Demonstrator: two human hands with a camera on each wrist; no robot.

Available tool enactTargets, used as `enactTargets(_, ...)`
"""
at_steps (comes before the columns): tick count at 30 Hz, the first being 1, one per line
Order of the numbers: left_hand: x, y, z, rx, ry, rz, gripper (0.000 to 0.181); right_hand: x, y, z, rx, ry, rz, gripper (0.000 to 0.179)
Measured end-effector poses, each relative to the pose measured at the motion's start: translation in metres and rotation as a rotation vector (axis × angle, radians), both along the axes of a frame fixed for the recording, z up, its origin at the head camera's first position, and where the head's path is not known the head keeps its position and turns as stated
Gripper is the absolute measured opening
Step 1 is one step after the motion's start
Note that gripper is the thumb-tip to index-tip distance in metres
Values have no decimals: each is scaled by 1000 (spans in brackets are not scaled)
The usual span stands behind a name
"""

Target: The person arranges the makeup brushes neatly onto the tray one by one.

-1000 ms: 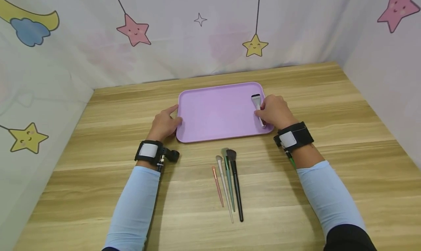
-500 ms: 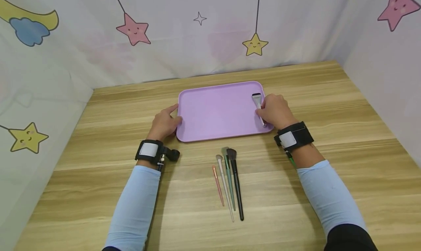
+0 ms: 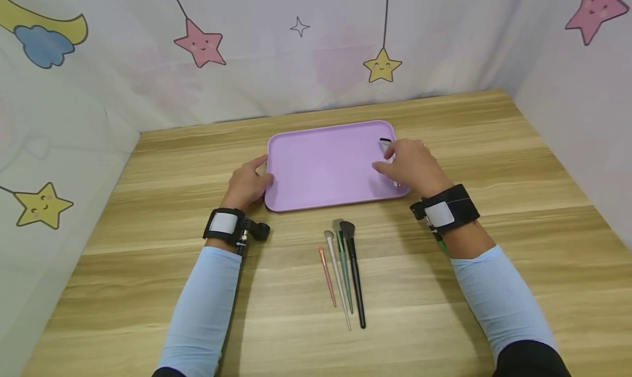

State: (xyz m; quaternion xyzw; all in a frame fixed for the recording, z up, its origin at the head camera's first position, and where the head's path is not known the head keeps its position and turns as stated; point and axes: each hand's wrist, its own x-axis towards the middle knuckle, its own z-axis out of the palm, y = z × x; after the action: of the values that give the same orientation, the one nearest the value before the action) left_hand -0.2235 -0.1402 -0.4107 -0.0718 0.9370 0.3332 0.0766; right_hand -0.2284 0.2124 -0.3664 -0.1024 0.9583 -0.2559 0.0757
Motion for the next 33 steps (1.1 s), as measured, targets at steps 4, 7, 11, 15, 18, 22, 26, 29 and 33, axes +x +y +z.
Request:
enactTargets(4,1,0,-1,7,-6,3,63,3,-3,3,-17,-36,34,45)
enactTargets(7,0,0,-1,6,-7,3,63,4,-3,3,-32,-48,59,46)
enactTargets(11,-1,0,-2,10,-10,11,62,5,-4,3,-64,-76,102,46)
enactTargets(15,-2,0,-2,25,-18,22,63,7,-7,5,-70,-85,120,45)
enactTargets(18,-2,-1,-2,19,-17,17,63,9,-9,6,-70,-85,127,45)
enactTargets(22,-2,-3,-2,7,-12,8,62,12,-10,6,-71,-79,147,44)
enactTargets(26,-1,-2,-1,9,-13,12,62,16,-12,7,-63,-76,168,44)
enactTargets(29,-1,-2,-1,12,-8,11,62,18,-12,7,-56,-76,176,45)
enactTargets(33,-1,-2,-1,11,0,5,63,21,-14,8,-54,-85,188,45)
